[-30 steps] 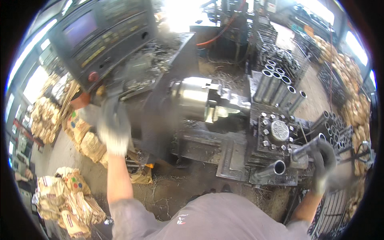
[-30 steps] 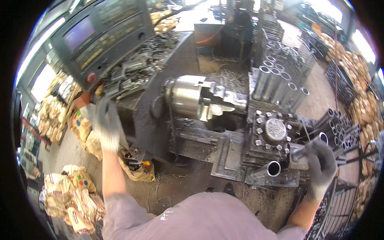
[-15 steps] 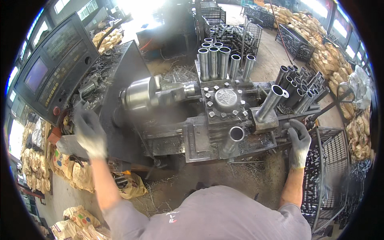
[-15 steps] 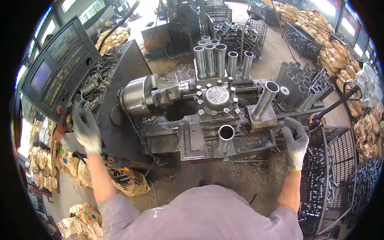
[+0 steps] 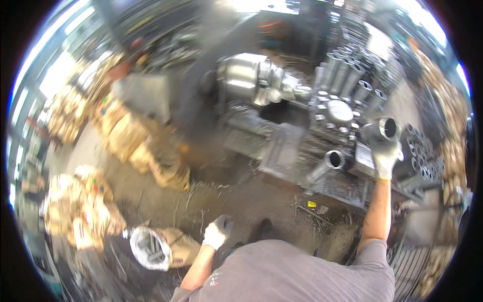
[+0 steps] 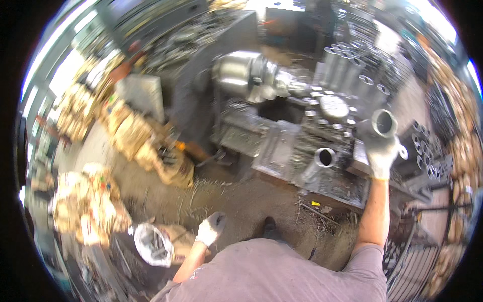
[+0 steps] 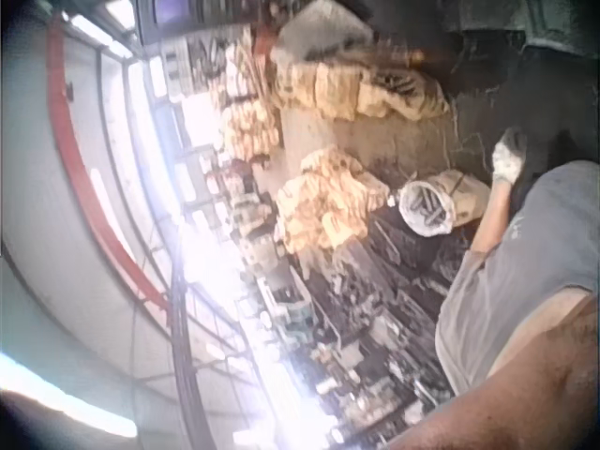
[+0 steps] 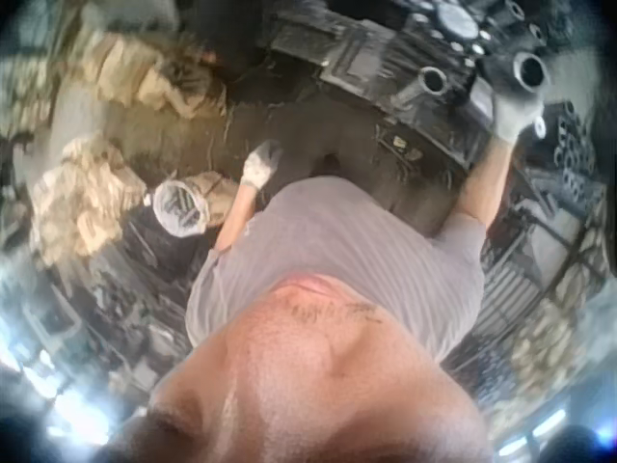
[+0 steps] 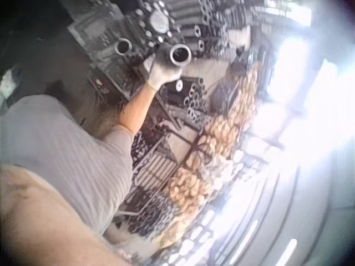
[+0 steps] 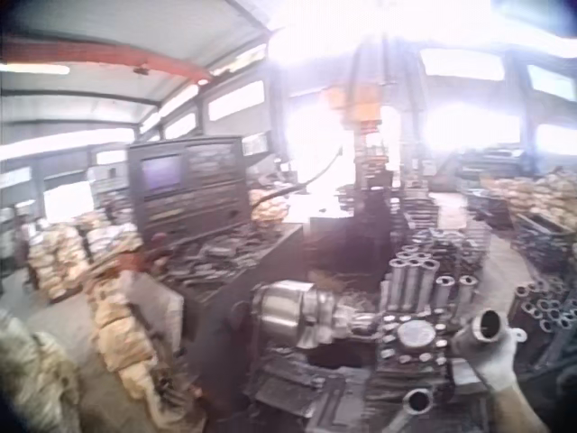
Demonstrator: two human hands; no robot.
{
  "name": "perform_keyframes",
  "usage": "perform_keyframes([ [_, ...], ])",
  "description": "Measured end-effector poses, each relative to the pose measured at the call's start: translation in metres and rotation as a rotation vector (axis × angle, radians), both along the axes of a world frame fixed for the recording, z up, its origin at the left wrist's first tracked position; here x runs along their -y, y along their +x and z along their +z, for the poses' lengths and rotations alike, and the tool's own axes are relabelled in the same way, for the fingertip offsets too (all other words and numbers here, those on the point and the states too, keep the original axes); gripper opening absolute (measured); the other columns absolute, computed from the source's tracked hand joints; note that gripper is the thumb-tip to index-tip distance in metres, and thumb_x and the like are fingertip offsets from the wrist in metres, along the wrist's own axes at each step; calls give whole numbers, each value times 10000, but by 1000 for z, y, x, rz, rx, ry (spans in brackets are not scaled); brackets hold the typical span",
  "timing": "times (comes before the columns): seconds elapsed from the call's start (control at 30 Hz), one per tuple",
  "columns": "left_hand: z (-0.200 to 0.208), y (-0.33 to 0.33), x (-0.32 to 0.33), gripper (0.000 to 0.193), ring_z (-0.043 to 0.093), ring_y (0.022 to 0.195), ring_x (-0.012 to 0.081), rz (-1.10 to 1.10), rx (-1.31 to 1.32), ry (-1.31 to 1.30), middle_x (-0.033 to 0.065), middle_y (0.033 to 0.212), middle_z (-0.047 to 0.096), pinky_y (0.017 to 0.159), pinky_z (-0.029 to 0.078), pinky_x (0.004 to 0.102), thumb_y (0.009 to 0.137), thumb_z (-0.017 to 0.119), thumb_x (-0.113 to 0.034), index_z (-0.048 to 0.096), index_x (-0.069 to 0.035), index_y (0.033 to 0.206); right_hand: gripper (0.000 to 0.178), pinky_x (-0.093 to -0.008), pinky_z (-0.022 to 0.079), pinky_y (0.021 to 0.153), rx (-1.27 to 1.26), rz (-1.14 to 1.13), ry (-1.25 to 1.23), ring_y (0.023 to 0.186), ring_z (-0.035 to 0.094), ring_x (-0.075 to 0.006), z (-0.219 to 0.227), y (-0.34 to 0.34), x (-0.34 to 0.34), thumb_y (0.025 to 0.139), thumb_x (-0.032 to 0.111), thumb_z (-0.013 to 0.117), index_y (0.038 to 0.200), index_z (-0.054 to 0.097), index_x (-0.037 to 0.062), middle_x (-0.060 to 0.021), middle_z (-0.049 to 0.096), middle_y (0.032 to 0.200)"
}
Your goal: The person repeatedly loads cylindrical metal rods into a lathe chuck, operates the machine controls, and removes finished parts. They place the processed rods into a wire basket and later transfer them into a paper sack.
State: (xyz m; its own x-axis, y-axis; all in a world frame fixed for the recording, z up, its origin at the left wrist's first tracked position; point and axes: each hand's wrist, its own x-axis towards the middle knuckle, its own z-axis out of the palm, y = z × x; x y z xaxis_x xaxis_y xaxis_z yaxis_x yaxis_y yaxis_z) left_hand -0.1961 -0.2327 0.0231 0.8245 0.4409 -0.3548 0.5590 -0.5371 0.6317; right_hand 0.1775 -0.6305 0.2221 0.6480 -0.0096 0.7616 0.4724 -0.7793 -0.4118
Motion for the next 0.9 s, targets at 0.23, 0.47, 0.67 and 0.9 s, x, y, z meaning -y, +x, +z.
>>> perform_keyframes([
  [0.23,-12,-186,31,339,727,1074,425,442,77,54,201,1120,767,927,577,511,986,632,-368,740,-133,1205,300,-401,557,998,219,988,20,1094,727,-302,86,-178,-227,843,20,790,1142,801,2,-146,756,1202],
  [0.47,-58,-419,111,349,741,1061,430,1116,-104,87,212,1117,772,920,585,535,973,643,-392,742,-118,1164,384,-345,626,805,-354,1830,-161,833,779,-178,-32,-440,-411,756,150,924,1085,749,53,-102,794,923],
  [0.67,-75,-521,248,475,706,1205,419,1962,-52,-30,235,1240,753,1019,559,471,958,653,-456,737,-138,1302,453,-371,622,718,23,2552,-251,798,785,-249,-69,-686,-433,769,230,938,1152,741,91,-97,792,929],
  [0.9,-200,-504,428,579,723,1099,426,3358,858,615,322,1266,707,958,576,484,1064,591,-454,675,69,1298,492,-434,627,749,-377,2900,-706,856,780,-364,-81,-911,-440,752,401,902,1104,749,93,-176,780,925],
])
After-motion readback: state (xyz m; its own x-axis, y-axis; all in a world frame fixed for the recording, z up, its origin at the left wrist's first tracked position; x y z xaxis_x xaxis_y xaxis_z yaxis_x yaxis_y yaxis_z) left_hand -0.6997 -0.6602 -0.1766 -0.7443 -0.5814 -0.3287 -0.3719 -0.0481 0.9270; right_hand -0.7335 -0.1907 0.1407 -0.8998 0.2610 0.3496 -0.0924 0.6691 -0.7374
